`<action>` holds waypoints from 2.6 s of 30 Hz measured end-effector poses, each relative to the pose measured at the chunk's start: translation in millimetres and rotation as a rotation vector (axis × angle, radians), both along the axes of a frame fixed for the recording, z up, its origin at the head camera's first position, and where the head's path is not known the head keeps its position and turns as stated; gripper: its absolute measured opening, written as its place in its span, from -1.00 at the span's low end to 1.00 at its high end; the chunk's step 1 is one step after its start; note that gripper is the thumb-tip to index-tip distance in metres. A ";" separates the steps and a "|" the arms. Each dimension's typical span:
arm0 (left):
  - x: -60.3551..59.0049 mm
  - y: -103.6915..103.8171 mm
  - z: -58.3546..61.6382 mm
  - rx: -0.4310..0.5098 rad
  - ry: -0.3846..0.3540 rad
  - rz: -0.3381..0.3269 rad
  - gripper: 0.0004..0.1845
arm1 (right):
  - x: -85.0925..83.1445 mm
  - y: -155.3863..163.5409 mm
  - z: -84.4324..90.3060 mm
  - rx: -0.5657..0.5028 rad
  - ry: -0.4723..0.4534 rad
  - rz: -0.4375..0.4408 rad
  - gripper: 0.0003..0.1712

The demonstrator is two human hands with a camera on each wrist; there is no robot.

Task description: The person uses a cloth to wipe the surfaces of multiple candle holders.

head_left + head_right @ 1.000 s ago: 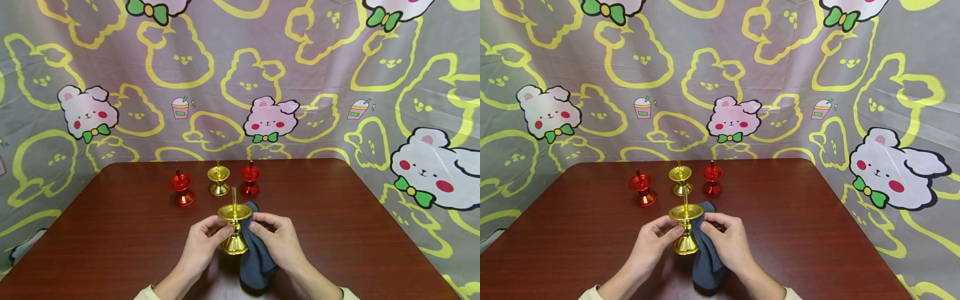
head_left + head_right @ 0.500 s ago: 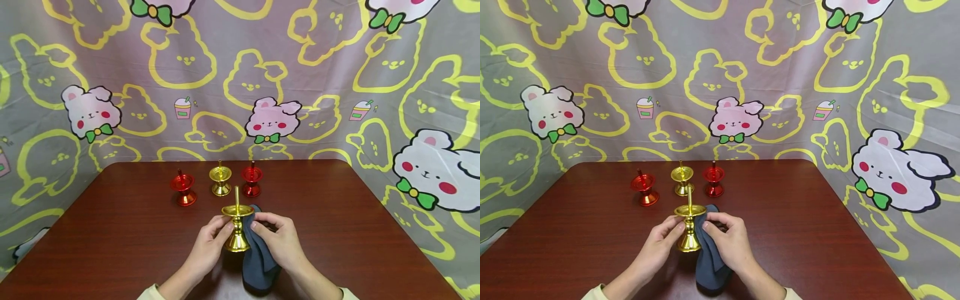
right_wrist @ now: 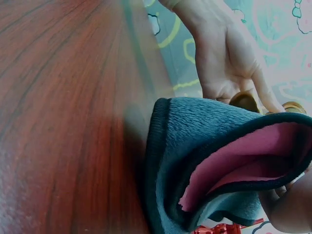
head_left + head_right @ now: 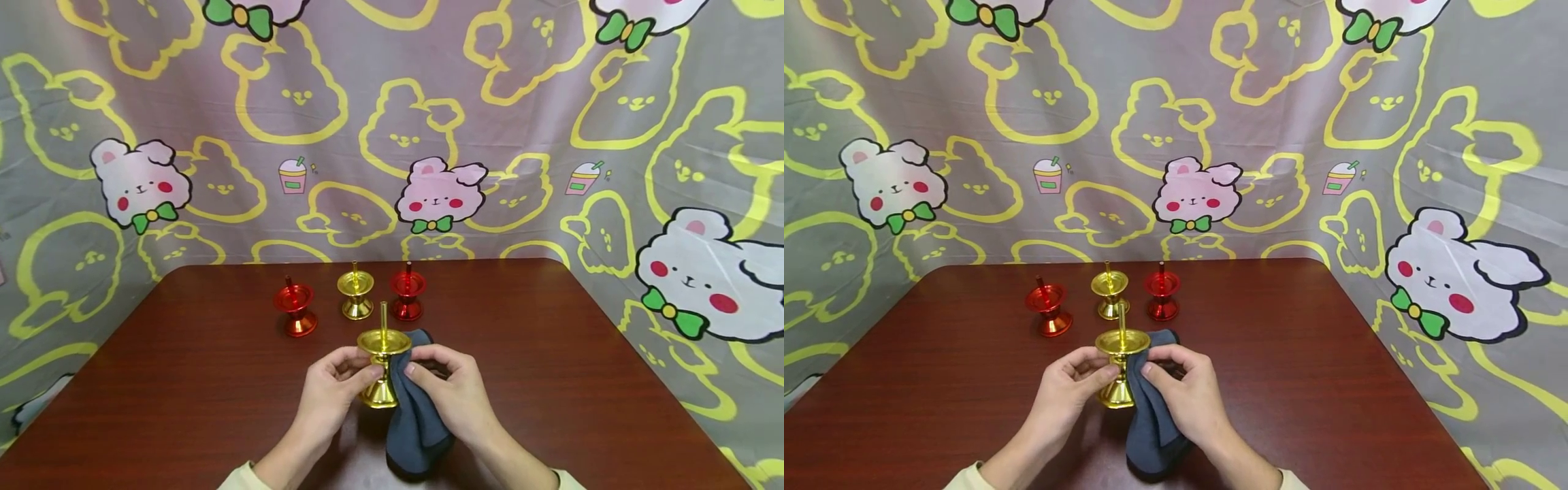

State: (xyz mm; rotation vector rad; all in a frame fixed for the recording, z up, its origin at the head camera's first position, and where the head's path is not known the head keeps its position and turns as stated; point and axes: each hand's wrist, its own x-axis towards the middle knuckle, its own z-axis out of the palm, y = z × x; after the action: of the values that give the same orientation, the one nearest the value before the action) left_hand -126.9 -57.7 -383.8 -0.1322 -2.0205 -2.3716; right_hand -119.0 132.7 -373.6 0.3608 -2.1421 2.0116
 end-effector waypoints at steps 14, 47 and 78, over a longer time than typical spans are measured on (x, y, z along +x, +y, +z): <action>4.2 -11.8 -2.3 -0.103 0.072 -0.177 -0.67 | -2.3 -1.1 3.8 -0.010 -0.044 0.002 -0.80; 0.1 -14.8 -0.2 -0.094 -0.005 -0.138 -0.73 | 0.2 -2.6 4.6 0.043 0.055 0.033 -0.84; 1.1 -16.8 -5.1 -0.043 -0.029 -0.266 -0.56 | -0.3 2.0 8.2 0.148 -0.095 0.077 -0.77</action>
State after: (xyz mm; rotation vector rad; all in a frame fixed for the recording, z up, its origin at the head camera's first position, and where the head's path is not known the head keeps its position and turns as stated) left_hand -125.8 -74.5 -389.0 -0.3935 -2.1921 -2.4905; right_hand -119.3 134.6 -365.4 0.3809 -2.3784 1.9517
